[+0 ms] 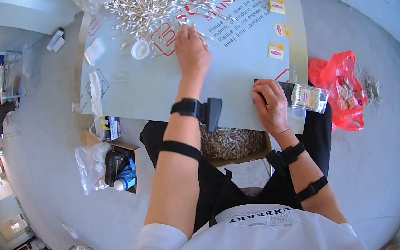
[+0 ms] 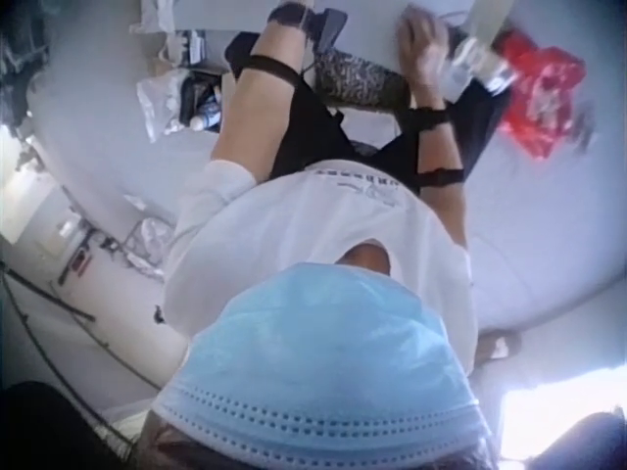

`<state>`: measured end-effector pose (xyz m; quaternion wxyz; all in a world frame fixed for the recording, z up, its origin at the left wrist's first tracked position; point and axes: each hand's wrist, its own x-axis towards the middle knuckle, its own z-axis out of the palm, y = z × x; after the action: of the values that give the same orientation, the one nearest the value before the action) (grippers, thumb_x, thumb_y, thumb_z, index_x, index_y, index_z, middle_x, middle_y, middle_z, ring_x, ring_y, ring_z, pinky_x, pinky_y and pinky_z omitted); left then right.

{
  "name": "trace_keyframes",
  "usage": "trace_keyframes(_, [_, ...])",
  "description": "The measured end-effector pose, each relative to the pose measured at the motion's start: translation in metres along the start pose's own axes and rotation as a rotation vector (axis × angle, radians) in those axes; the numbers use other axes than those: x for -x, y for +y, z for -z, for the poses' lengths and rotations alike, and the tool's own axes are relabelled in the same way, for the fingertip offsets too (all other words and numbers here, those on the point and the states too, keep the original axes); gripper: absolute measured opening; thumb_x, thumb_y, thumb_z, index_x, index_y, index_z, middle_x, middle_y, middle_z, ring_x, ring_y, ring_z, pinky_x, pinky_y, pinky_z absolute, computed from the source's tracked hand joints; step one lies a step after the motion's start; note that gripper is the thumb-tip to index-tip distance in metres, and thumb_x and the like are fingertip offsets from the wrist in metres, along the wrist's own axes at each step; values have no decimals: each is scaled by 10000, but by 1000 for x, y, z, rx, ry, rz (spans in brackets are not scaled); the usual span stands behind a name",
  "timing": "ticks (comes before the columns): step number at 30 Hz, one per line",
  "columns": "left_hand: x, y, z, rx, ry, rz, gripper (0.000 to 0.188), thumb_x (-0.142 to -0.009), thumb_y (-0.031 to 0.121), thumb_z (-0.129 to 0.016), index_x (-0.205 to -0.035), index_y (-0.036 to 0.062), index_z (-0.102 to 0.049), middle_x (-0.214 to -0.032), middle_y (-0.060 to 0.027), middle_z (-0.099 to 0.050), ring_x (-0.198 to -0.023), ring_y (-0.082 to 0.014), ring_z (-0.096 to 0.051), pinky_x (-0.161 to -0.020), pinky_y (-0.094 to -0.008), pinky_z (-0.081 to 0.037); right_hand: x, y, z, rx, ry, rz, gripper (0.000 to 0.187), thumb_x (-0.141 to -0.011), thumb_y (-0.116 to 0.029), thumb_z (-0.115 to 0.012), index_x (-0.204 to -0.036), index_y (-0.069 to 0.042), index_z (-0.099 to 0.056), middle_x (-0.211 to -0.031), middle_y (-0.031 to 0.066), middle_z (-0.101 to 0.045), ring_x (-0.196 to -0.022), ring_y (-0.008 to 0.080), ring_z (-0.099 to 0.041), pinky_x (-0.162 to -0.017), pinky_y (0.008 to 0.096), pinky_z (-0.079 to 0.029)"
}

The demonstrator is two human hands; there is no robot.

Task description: Packing groups of cotton swabs into small plastic sleeves.

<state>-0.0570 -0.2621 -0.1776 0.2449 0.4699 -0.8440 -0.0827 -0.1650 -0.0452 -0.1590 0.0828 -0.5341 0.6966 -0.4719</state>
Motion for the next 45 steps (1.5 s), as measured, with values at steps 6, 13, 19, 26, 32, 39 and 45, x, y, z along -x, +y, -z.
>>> trace_keyframes(6, [67,29,12,343,106,-23,432,-793,-31,-586,-1219,-4,-525,-1302,-167,-513,-1242,-347,-451,-1046,-443,-361,1,4,0,28,10,2,66,-794,1,-632,-845,-13,-593,-939,109,-609,-876,305,-587,-774,387,-477])
trace_keyframes(13, [78,13,33,290,189,126,427,-715,77,-689,-1119,30,-558,-1197,-126,-537,-1121,-338,-462,-969,-456,-365,-7,-6,-2,-25,-30,-167,203,-749,-60,-694,-923,-31,-593,-958,103,-602,-907,310,-585,-789,398,-472])
trace_keyframes(19, [71,35,24,197,99,265,350,-669,204,-769,-942,81,-587,-1127,-70,-535,-1126,-308,-435,-957,-461,-329,-50,-3,-47,105,67,-81,265,-709,-107,-726,-947,-59,-618,-1014,102,-582,-951,295,-566,-808,409,-456])
trace_keyframes(26, [70,29,10,102,205,245,175,-730,126,-686,-867,86,-584,-1135,-62,-546,-1119,-309,-455,-921,-466,-345,-72,12,-67,163,68,-25,171,-718,-72,-690,-859,-35,-601,-1006,102,-567,-953,318,-544,-824,420,-448])
trace_keyframes(32, [71,31,8,76,239,260,130,-750,49,-644,-857,81,-576,-1127,-71,-555,-1108,-319,-466,-909,-472,-360,-50,23,-52,96,35,68,138,-731,-16,-655,-843,-18,-574,-1020,105,-568,-955,326,-536,-846,426,-448])
trace_keyframes(39, [74,29,9,91,251,244,139,-746,24,-647,-851,65,-566,-1123,-86,-556,-1100,-324,-471,-911,-472,-365,-69,5,-58,176,26,40,136,-762,-54,-645,-881,-12,-596,-1045,107,-565,-979,321,-535,-840,420,-449])
trace_keyframes(45, [71,33,8,116,237,262,102,-776,15,-612,-862,37,-563,-1131,-95,-540,-1121,-334,-454,-924,-480,-353,-72,32,-69,122,94,5,143,-776,-81,-655,-907,-45,-608,-1078,98,-562,-994,306,-537,-871,419,-433])
